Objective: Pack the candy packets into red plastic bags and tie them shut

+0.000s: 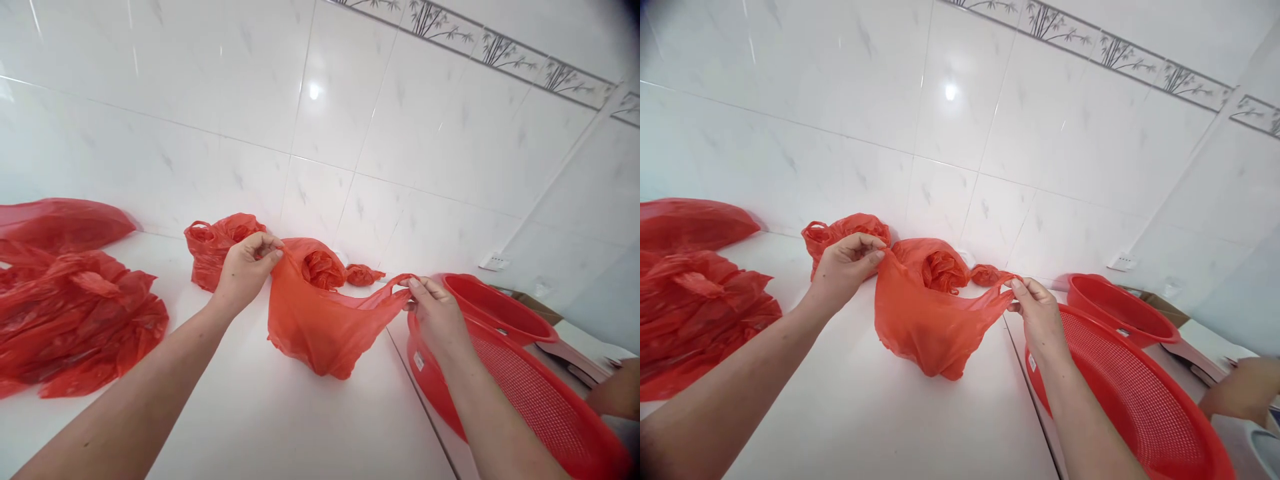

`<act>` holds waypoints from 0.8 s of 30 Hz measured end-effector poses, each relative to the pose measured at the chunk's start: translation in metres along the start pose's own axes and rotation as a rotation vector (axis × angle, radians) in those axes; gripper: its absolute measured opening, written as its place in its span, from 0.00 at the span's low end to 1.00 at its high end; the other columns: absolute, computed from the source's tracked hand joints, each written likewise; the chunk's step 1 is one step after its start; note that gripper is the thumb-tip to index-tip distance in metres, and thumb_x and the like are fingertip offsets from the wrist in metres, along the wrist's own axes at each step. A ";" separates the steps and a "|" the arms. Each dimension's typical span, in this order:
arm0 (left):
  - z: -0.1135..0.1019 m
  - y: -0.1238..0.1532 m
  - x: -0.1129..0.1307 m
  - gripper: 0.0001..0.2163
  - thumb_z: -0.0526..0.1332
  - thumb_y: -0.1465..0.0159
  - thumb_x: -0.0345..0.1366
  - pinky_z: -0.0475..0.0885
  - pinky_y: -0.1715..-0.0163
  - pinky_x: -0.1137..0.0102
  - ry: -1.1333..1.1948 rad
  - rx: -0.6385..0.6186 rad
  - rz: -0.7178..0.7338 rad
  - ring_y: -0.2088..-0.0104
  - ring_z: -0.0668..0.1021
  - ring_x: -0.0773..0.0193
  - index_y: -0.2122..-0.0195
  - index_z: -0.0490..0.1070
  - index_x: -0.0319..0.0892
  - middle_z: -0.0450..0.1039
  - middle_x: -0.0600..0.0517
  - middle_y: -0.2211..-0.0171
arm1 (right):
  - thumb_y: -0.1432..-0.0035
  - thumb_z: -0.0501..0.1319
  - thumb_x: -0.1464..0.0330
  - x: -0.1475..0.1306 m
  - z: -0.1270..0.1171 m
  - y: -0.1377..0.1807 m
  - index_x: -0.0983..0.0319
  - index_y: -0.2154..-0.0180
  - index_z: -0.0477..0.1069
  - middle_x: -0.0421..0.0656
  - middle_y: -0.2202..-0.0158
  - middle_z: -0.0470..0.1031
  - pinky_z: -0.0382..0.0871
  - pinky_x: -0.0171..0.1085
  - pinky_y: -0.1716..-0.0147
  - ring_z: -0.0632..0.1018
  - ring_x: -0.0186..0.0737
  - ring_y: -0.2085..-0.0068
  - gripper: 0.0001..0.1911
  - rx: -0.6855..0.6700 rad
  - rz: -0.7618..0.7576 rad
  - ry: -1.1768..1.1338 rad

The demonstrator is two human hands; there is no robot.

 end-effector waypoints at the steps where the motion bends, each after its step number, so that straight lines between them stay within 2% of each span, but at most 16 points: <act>1: -0.001 0.004 0.000 0.06 0.61 0.43 0.37 0.69 0.68 0.69 0.002 0.002 0.013 0.68 0.72 0.65 0.65 0.71 0.43 0.69 0.53 0.70 | 0.47 0.61 0.56 0.005 0.001 0.002 0.59 0.63 0.73 0.43 0.66 0.73 0.70 0.36 0.65 0.73 0.37 0.65 0.15 0.010 -0.017 -0.010; 3: -0.006 0.015 -0.003 0.10 0.61 0.42 0.38 0.70 0.62 0.67 0.010 -0.024 0.013 0.63 0.73 0.63 0.59 0.69 0.45 0.70 0.51 0.64 | 0.48 0.62 0.56 0.020 0.002 0.007 0.56 0.58 0.71 0.44 0.57 0.72 0.69 0.41 0.58 0.73 0.41 0.58 0.17 0.007 -0.036 -0.034; 5: -0.014 0.029 -0.014 0.21 0.63 0.44 0.40 0.69 0.55 0.63 -0.002 -0.084 -0.019 0.54 0.72 0.59 0.49 0.63 0.50 0.68 0.49 0.53 | 0.53 0.65 0.57 0.042 0.001 0.014 0.52 0.50 0.65 0.45 0.47 0.67 0.66 0.46 0.53 0.70 0.46 0.49 0.28 -0.066 -0.025 -0.066; 7: -0.022 0.044 -0.032 0.34 0.66 0.47 0.41 0.65 0.48 0.58 -0.033 -0.171 -0.078 0.43 0.64 0.54 0.41 0.52 0.55 0.59 0.48 0.42 | 0.57 0.68 0.57 0.065 0.001 0.024 0.49 0.43 0.56 0.46 0.41 0.59 0.61 0.49 0.48 0.63 0.49 0.41 0.40 -0.205 0.014 -0.092; 10: -0.026 0.062 -0.060 0.40 0.65 0.46 0.45 0.60 0.44 0.53 -0.053 -0.331 -0.237 0.37 0.53 0.49 0.37 0.44 0.56 0.47 0.47 0.35 | 0.59 0.69 0.57 0.088 0.012 0.039 0.49 0.40 0.48 0.46 0.37 0.52 0.55 0.51 0.43 0.56 0.48 0.37 0.48 -0.361 0.063 -0.106; 13: -0.012 0.072 -0.072 0.40 0.65 0.47 0.46 0.59 0.45 0.50 0.074 -0.484 -0.384 0.37 0.53 0.45 0.36 0.45 0.52 0.46 0.44 0.35 | 0.60 0.70 0.57 0.093 0.038 0.047 0.51 0.41 0.50 0.47 0.40 0.58 0.60 0.50 0.46 0.62 0.48 0.40 0.47 -0.385 0.126 -0.198; 17: 0.020 0.072 -0.067 0.33 0.66 0.47 0.43 0.67 0.49 0.56 0.430 -0.626 -0.459 0.44 0.67 0.46 0.41 0.58 0.48 0.62 0.43 0.42 | 0.57 0.70 0.61 0.094 0.078 0.043 0.56 0.49 0.61 0.46 0.51 0.71 0.67 0.47 0.52 0.73 0.47 0.51 0.34 -0.307 0.253 -0.280; 20: 0.035 0.063 -0.070 0.20 0.66 0.47 0.42 0.71 0.57 0.59 0.490 -0.589 -0.547 0.56 0.76 0.49 0.53 0.71 0.41 0.75 0.42 0.56 | 0.54 0.68 0.60 0.093 0.094 0.033 0.63 0.59 0.70 0.47 0.61 0.76 0.68 0.48 0.54 0.76 0.48 0.58 0.21 -0.307 0.361 -0.333; 22: 0.037 0.054 -0.077 0.15 0.65 0.46 0.41 0.73 0.61 0.61 0.536 -0.468 -0.616 0.61 0.78 0.51 0.59 0.73 0.39 0.77 0.43 0.62 | 0.54 0.68 0.61 0.091 0.097 0.024 0.64 0.62 0.72 0.47 0.63 0.77 0.68 0.48 0.55 0.77 0.49 0.59 0.18 -0.269 0.405 -0.479; 24: 0.037 0.045 -0.084 0.14 0.65 0.45 0.40 0.73 0.62 0.62 0.638 -0.302 -0.651 0.62 0.79 0.53 0.60 0.73 0.40 0.77 0.45 0.62 | 0.54 0.67 0.63 0.090 0.099 0.015 0.63 0.60 0.72 0.46 0.59 0.76 0.68 0.47 0.53 0.76 0.49 0.56 0.18 -0.236 0.397 -0.680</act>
Point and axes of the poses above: each hand's wrist, its own y-axis away from the middle knuckle, its own z-axis out of the palm, x = y × z, the point moved 1 cm from there along -y, towards the middle knuckle
